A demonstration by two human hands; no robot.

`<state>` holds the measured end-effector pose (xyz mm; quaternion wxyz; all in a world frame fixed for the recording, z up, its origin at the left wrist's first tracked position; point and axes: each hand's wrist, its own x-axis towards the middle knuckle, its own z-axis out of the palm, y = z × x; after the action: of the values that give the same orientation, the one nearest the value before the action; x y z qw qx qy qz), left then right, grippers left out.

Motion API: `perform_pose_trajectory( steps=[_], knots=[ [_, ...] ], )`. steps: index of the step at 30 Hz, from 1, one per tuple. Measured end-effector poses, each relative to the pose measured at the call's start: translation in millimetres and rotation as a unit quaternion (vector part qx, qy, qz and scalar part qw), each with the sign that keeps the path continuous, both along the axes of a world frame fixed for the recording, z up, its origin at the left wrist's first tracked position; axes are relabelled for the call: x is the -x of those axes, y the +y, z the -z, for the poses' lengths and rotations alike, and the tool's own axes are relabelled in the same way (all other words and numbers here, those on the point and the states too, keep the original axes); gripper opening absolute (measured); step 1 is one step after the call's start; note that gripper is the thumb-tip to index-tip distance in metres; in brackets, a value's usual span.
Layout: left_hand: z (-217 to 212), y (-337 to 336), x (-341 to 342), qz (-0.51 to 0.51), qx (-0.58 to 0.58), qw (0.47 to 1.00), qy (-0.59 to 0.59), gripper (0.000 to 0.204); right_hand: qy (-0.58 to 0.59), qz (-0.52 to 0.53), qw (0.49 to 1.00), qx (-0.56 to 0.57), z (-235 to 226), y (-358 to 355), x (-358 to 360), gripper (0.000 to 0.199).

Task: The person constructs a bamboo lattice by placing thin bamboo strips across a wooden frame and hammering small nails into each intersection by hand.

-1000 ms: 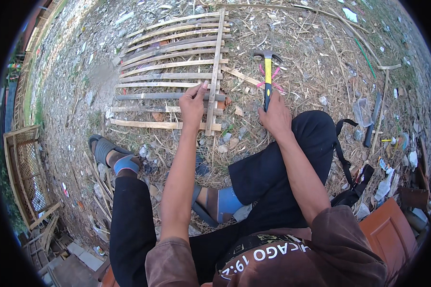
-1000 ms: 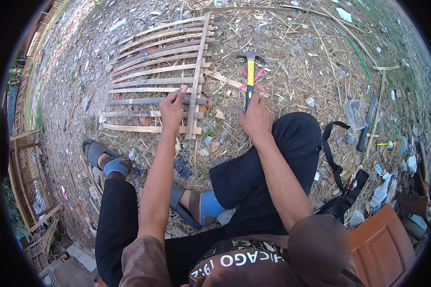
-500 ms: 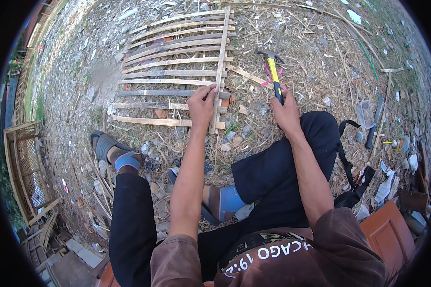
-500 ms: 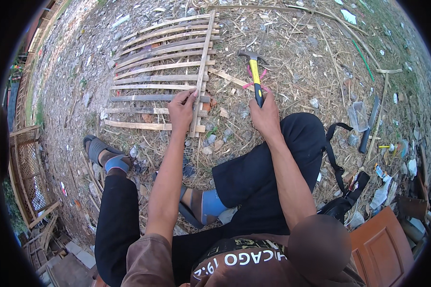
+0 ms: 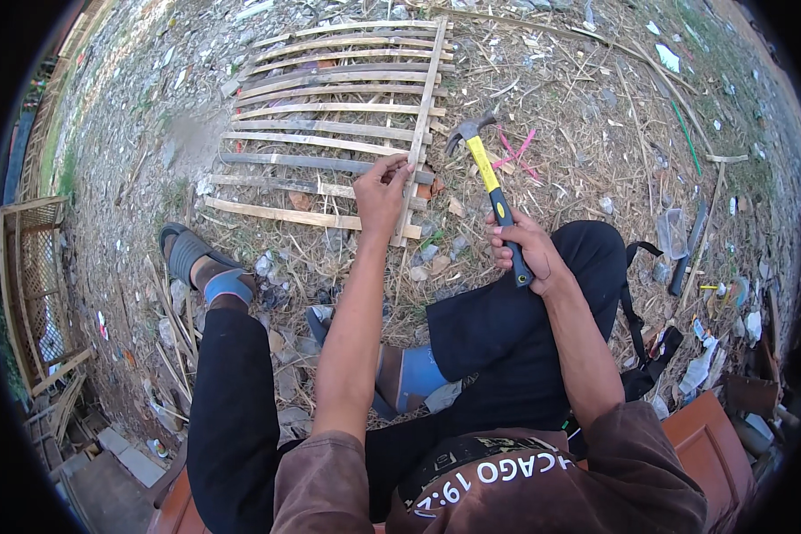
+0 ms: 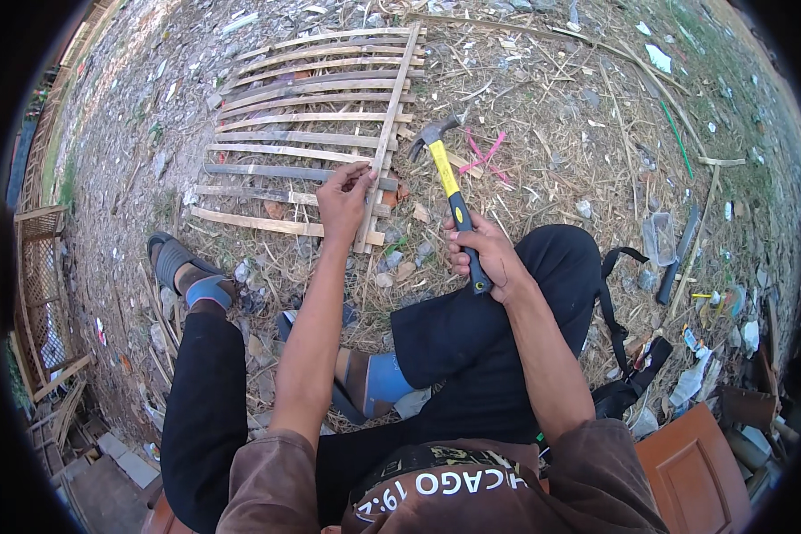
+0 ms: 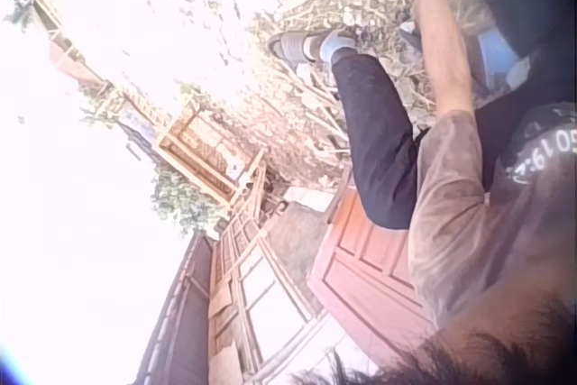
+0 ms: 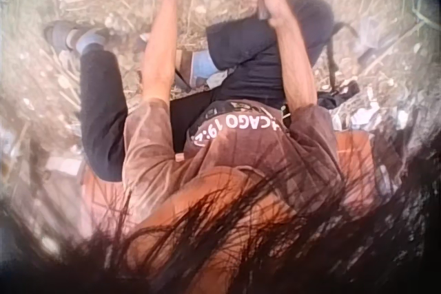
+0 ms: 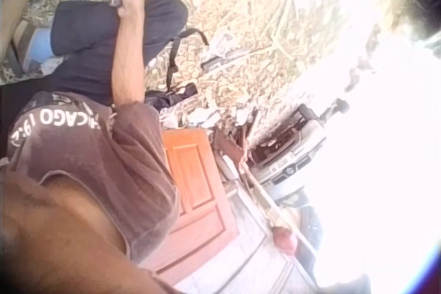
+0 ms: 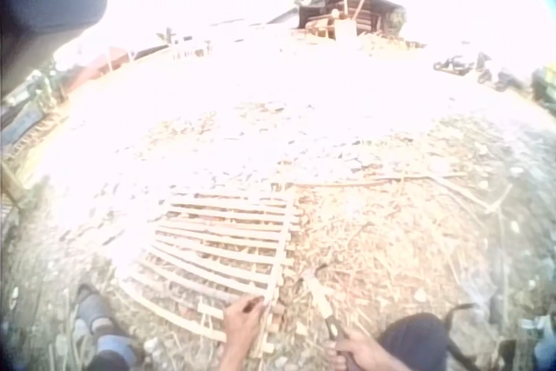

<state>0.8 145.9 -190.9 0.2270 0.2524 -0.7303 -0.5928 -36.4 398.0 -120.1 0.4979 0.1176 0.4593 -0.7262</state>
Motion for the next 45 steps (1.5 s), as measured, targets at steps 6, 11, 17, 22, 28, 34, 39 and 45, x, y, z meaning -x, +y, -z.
perform_pose_trajectory(
  steps=[6, 11, 17, 22, 28, 34, 39, 45],
  knots=[
    [-3, 2, -1, 0.001, -0.013, 1.0, -0.009, 0.024, 0.26, 0.029, 0.954, -0.146, 7, -12, -13, 0.025],
    [-4, 1, -5, -0.022, -0.006, 0.999, -0.04, 0.024, 0.36, 0.025, 0.913, -0.193, 6, -21, -11, 0.025],
    [4, 1, -1, 0.002, 0.005, 0.999, -0.043, 0.02, 0.297, -0.026, 0.922, -0.248, 6, -14, -8, 0.027],
    [5, -3, -7, -0.001, -0.023, 0.999, -0.031, 0.02, 0.421, -0.117, 0.857, -0.271, -10, -18, -4, 0.026],
    [9, -2, -5, -0.003, -0.001, 0.999, -0.042, 0.022, 0.492, -0.193, 0.782, -0.33, -19, -22, 4, 0.029],
    [11, -4, -4, -0.003, -0.017, 0.999, -0.034, 0.022, 0.466, -0.2, 0.824, -0.251, -31, -20, 16, 0.022],
    [8, -3, -5, -0.005, -0.003, 0.999, -0.053, 0.023, 0.545, -0.235, 0.743, -0.31, -40, -22, 15, 0.027],
    [3, -2, -7, -0.002, -0.005, 0.998, -0.06, 0.026, 0.565, -0.273, 0.694, -0.354, -47, -26, 14, 0.024]
  ],
)
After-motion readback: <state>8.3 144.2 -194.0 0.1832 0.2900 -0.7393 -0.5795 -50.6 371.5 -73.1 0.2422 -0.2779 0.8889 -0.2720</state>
